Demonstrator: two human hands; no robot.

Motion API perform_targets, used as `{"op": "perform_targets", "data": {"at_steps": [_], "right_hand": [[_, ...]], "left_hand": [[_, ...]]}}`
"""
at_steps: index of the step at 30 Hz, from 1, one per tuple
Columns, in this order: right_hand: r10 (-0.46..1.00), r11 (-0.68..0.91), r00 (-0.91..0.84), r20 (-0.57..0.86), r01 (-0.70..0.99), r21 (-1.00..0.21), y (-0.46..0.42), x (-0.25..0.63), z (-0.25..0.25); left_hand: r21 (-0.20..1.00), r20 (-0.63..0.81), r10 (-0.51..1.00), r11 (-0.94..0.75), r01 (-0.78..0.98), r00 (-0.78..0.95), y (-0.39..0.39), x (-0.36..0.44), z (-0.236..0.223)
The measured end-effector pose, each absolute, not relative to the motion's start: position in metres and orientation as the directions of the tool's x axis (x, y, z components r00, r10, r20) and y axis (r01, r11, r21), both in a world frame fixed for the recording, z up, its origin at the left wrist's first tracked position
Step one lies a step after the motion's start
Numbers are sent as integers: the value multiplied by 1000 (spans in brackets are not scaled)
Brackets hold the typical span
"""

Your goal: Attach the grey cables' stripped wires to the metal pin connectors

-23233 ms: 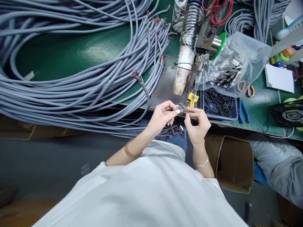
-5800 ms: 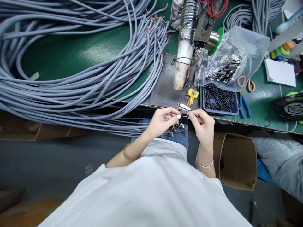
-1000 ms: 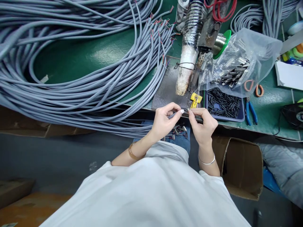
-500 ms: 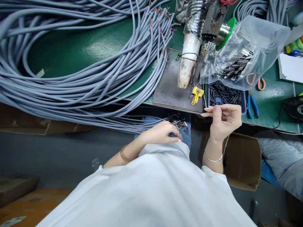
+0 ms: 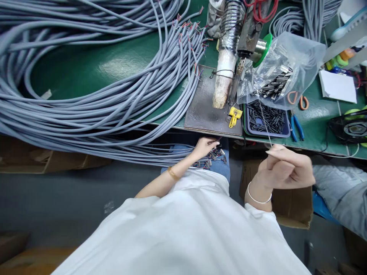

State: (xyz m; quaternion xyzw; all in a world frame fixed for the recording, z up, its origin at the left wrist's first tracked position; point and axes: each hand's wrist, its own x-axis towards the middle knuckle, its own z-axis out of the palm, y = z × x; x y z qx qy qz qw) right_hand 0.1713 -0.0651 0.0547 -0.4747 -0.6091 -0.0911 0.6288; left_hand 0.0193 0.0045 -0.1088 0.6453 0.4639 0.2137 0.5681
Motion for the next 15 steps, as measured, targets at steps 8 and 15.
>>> {"op": "perform_targets", "data": {"at_steps": [8,15], "right_hand": [[931,140,214,295,536,-833,-54,160,49],[998,40,30,48,234,-971,-35,153,29]], "left_hand": [[857,-147,734,429,-285,662,-14,-29,6],[855,-116,716,424,-297,688,-7,-30,1]]}}
